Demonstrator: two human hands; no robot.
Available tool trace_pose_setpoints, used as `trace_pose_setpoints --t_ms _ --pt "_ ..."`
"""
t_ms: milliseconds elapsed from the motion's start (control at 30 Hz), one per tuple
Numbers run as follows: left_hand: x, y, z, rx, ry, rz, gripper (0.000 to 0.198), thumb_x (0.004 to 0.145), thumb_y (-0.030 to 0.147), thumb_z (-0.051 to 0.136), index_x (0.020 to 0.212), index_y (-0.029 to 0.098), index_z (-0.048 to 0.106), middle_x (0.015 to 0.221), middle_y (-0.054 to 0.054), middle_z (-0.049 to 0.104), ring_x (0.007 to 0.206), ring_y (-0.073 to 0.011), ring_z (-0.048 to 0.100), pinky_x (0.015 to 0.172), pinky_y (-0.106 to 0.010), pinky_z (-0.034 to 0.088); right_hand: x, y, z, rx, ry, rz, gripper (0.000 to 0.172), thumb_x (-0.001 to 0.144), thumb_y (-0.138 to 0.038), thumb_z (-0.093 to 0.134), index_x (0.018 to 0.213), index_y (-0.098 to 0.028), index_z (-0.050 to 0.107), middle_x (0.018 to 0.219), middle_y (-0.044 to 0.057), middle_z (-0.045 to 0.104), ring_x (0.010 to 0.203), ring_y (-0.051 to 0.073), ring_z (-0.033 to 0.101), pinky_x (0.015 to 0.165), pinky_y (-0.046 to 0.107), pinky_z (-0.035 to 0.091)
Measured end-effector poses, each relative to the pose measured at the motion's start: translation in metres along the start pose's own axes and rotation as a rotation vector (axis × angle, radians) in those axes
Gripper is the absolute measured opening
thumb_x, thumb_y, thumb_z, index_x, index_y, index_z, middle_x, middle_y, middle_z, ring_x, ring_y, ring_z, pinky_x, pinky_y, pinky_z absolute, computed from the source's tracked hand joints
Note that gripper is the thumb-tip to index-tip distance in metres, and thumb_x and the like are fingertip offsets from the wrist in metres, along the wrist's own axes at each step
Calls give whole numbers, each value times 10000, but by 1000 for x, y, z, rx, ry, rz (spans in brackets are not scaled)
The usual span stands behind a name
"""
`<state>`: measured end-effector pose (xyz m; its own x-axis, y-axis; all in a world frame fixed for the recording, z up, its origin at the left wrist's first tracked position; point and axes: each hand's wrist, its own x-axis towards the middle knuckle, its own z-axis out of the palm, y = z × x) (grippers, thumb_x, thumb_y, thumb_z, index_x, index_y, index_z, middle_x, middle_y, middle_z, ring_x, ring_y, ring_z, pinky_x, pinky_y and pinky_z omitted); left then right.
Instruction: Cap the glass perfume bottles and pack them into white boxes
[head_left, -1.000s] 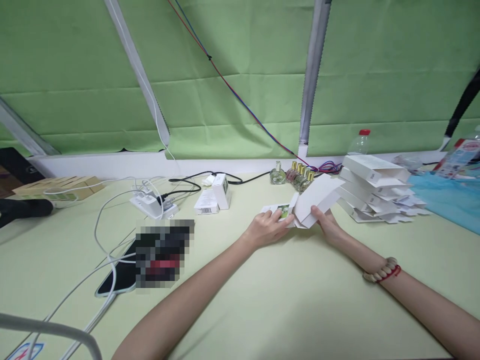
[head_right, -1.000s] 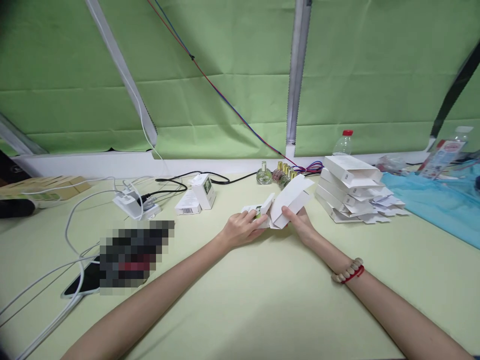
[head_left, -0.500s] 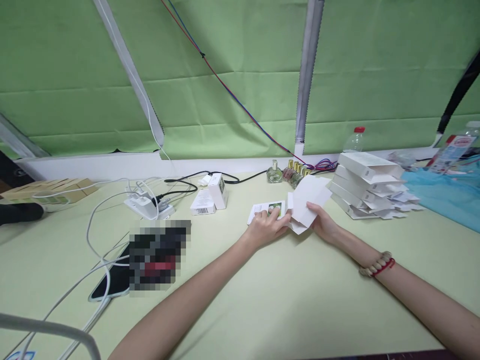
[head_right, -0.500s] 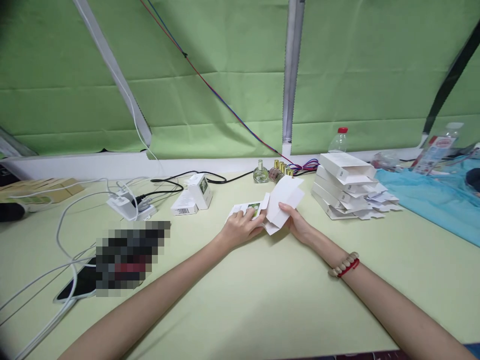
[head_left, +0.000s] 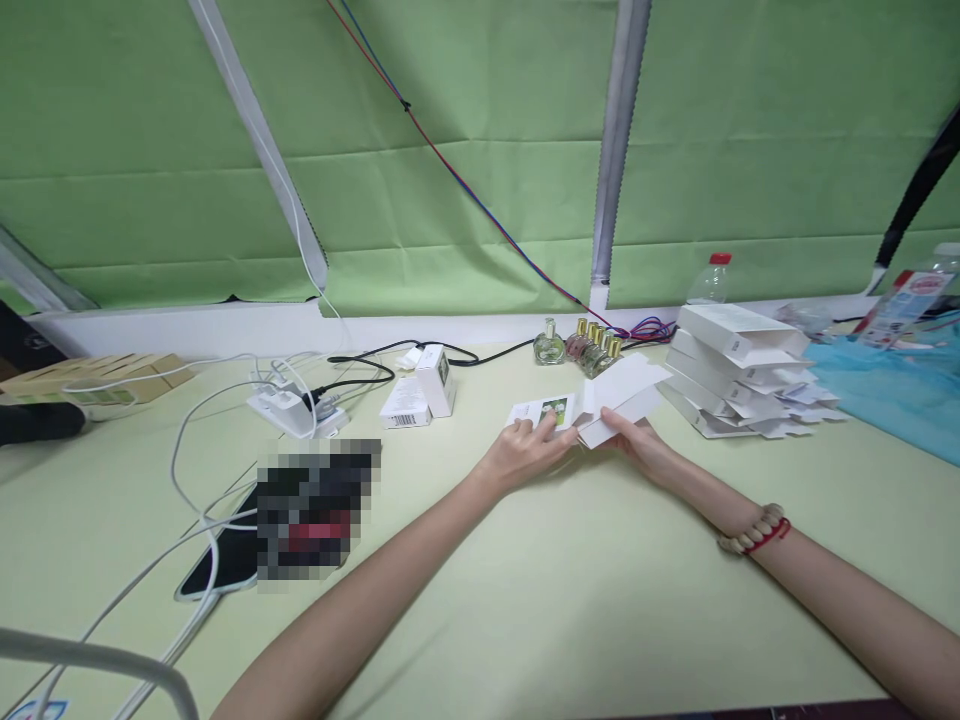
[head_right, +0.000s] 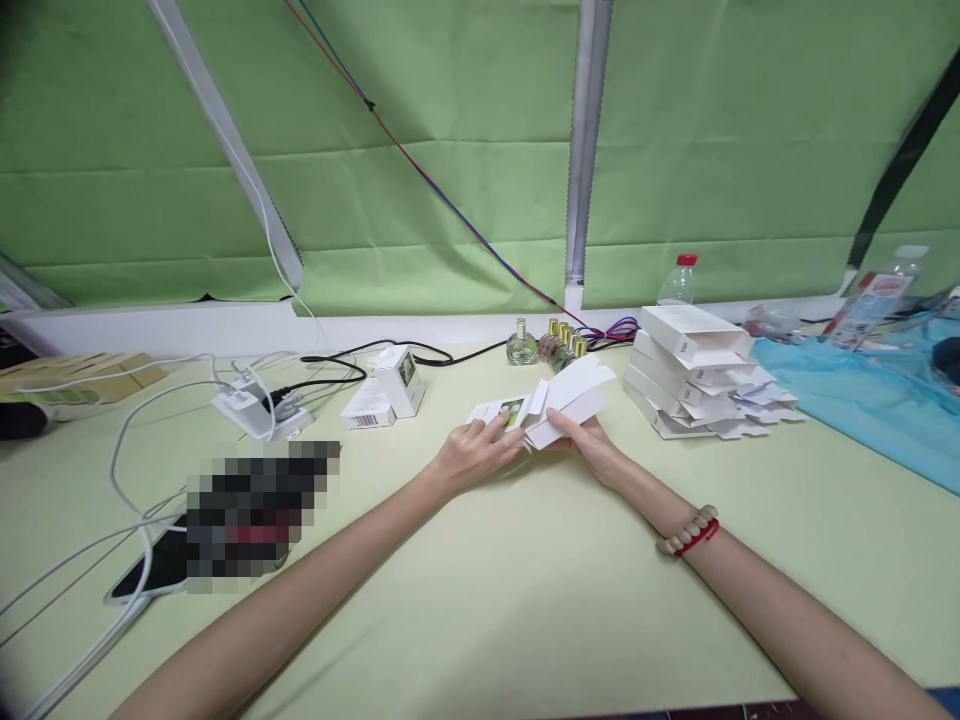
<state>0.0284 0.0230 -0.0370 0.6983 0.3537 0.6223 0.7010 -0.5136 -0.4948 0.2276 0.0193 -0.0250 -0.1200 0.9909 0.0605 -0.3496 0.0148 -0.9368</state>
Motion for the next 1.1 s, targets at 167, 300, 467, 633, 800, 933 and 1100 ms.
trace_pose_setpoints --t_ms 167,300,467,633,800,933,1100 --pt "-1 5 4 -36 2 -26 265 846 241 444 1071 329 553 1079 -42 639 544 -75 542 488 -206 358 1 4 0 -103 74 -105 368 620 -376 742 928 -198 645 879 30 700 735 178 653 554 260 575" --pt "-1 6 3 -36 -7 -28 274 843 249 456 1090 322 550 1079 -47 636 541 -75 541 480 -211 353 4 8 -3 -149 105 -143 336 591 -386 766 853 -200 666 803 26 698 672 176 637 520 268 568" --pt "-1 7 3 22 -26 -18 285 849 260 446 1110 319 542 1079 -52 639 550 -87 553 489 -222 355 3 6 -1 -181 152 -171 250 578 -344 777 757 -201 678 730 28 682 609 165 602 461 258 522" --pt "3 10 -3 124 -18 77 301 852 226 431 1118 342 514 1077 -46 645 540 -97 561 513 -224 364 0 3 3 -345 110 -255 221 545 -285 790 706 -185 676 696 26 674 656 172 596 547 267 507" --pt "5 13 -6 128 -43 33 329 847 219 435 1149 332 502 1082 -56 642 538 -101 560 524 -231 375 -1 3 7 -321 176 -230 267 577 -372 759 741 -193 649 733 31 679 665 183 607 572 293 508" --pt "3 12 -3 14 -16 -11 289 850 250 452 1119 311 539 1102 -64 636 543 -91 548 532 -229 386 -3 3 8 -310 188 -279 354 578 -448 748 812 -205 642 860 45 693 827 213 628 741 335 523" --pt "3 10 -1 47 211 -52 172 837 311 498 974 270 594 1012 -38 671 491 -69 518 454 -216 332 -2 5 8 -268 151 -193 529 597 -587 678 922 -176 608 947 88 675 842 233 632 666 345 550"
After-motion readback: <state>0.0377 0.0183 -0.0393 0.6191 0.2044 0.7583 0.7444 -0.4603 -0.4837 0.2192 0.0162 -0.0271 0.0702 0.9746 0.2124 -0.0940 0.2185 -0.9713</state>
